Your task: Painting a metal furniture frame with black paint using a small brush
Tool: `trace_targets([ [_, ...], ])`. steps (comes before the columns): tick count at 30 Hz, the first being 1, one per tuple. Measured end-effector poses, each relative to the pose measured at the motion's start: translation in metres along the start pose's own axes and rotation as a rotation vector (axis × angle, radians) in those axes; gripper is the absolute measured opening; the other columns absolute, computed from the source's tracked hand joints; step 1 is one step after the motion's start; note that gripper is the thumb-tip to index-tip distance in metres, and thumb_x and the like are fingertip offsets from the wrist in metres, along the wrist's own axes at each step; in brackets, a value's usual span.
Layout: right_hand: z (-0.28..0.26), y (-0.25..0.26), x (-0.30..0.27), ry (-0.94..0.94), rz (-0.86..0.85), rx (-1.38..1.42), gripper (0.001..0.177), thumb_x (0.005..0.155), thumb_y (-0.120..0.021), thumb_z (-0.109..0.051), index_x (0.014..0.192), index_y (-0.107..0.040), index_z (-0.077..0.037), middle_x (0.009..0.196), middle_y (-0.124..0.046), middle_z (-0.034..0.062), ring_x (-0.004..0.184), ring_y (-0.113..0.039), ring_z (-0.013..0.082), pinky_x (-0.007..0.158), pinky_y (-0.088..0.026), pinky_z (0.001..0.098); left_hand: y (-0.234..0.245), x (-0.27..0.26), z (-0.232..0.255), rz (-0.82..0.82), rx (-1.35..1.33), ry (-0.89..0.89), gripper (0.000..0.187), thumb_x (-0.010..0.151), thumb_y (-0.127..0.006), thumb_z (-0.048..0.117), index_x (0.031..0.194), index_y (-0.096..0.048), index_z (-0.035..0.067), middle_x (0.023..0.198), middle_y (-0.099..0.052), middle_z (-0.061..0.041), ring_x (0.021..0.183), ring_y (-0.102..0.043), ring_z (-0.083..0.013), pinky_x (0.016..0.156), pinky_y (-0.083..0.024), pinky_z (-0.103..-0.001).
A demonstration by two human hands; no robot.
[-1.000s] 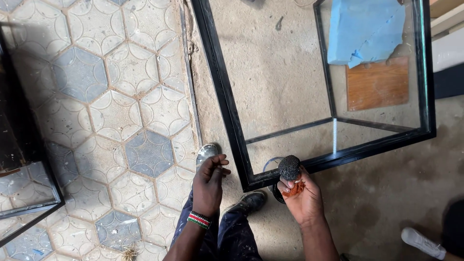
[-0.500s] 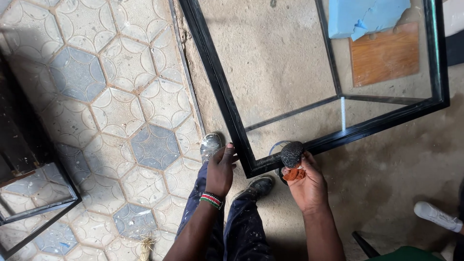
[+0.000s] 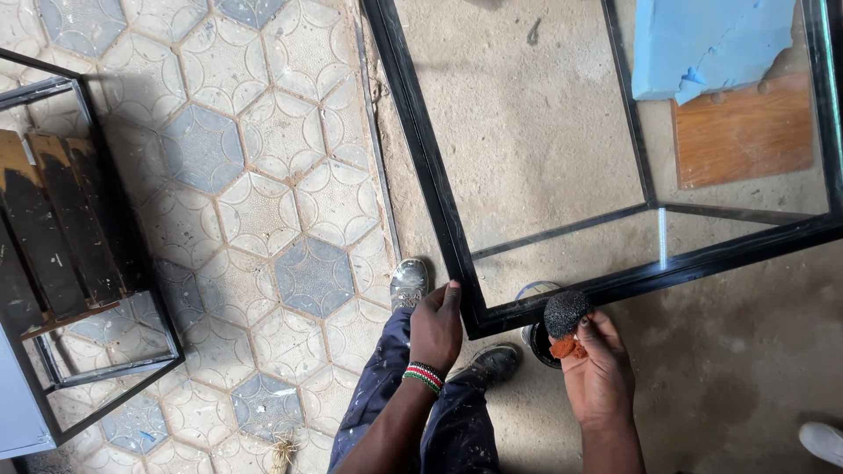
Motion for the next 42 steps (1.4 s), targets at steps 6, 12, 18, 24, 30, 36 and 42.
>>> trace_targets([
  [6,0.008,0.006,0.005,0.014,0.069,-0.007,0.025,0.119,-0.068,-0.017,0.143,-0.073,-0.012,0.145,-0.08,0.011,0.135,-0.076,0.0309,0.117,-0.063,0.0583,-0.002,0.006,-0.004,-0.039,-0.005,-0.017,0.063,0.126,-0.059,0.053,0.079,-0.033,0.018,0.076,-0.033,0.002,0.076,-0.032,-0.0169,0.071,-0.026,-0.044],
  [12,0.013,0.01,0.018,0.052,0.256,-0.045,0.024,0.116,-0.074,-0.012,0.14,-0.076,-0.011,0.138,-0.081,0.0046,0.132,-0.075,0.019,0.117,-0.061,0.0359,-0.003,0.012,0.026,-0.071,0.102,-0.059,0.045,0.12,-0.061,0.049,0.095,-0.058,0.011,0.088,-0.066,-0.013,0.081,-0.061,-0.0318,0.076,-0.044,-0.052],
  [18,-0.004,-0.023,0.021,0.073,0.321,0.06,0.028,0.113,-0.076,-0.011,0.141,-0.076,-0.015,0.137,-0.081,0.0025,0.13,-0.076,0.0186,0.119,-0.061,0.0369,0.0,0.072,0.085,0.161,0.213,-0.515,0.068,0.119,-0.058,0.043,0.169,-0.061,-0.002,0.173,-0.066,-0.026,0.157,-0.063,-0.0471,0.13,-0.05,-0.058],
  [24,-0.026,-0.111,-0.008,0.042,0.167,0.429,0.009,0.109,-0.086,-0.022,0.116,-0.085,-0.029,0.12,-0.089,-0.003,0.121,-0.084,0.0218,0.116,-0.066,0.0508,0.013,0.142,0.185,-0.169,0.404,-0.693,0.048,0.122,-0.059,0.046,0.147,-0.085,0.013,0.132,-0.088,-0.021,0.132,-0.079,-0.0518,0.113,-0.063,-0.067],
  [30,-0.018,-0.126,-0.005,-0.058,0.197,0.621,0.016,0.103,-0.086,-0.016,0.115,-0.087,-0.027,0.119,-0.091,0.0025,0.124,-0.085,0.0277,0.118,-0.062,0.0554,0.037,0.165,0.224,-0.32,0.644,-0.837,0.04,0.121,-0.062,0.046,0.138,-0.088,0.02,0.121,-0.09,-0.016,0.12,-0.082,-0.0504,0.102,-0.066,-0.065],
  [36,0.034,-0.074,0.003,0.049,0.464,0.338,0.013,0.106,-0.09,-0.017,0.116,-0.086,-0.024,0.113,-0.085,-0.0015,0.116,-0.082,0.0207,0.108,-0.066,0.0441,0.072,0.145,0.192,0.038,0.51,-0.752,0.047,0.116,-0.07,0.034,0.151,-0.074,0.004,0.134,-0.076,-0.028,0.127,-0.077,-0.0538,0.108,-0.064,-0.068],
  [42,0.057,-0.05,0.038,0.098,0.54,0.383,0.012,0.108,-0.091,-0.019,0.119,-0.086,-0.021,0.111,-0.082,-0.0002,0.116,-0.079,0.0194,0.109,-0.065,0.0375,0.071,0.206,0.056,-0.038,-0.054,-0.163,0.06,0.124,-0.063,0.052,0.129,-0.074,-0.007,0.113,-0.078,-0.028,0.113,-0.08,-0.0503,0.105,-0.057,-0.068],
])
Point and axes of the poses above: each hand's wrist, its own x-axis towards the middle knuckle, its own y-axis out of the back of the hand, z = x × y, the point moved 2 cm from there along x, towards the middle knuckle
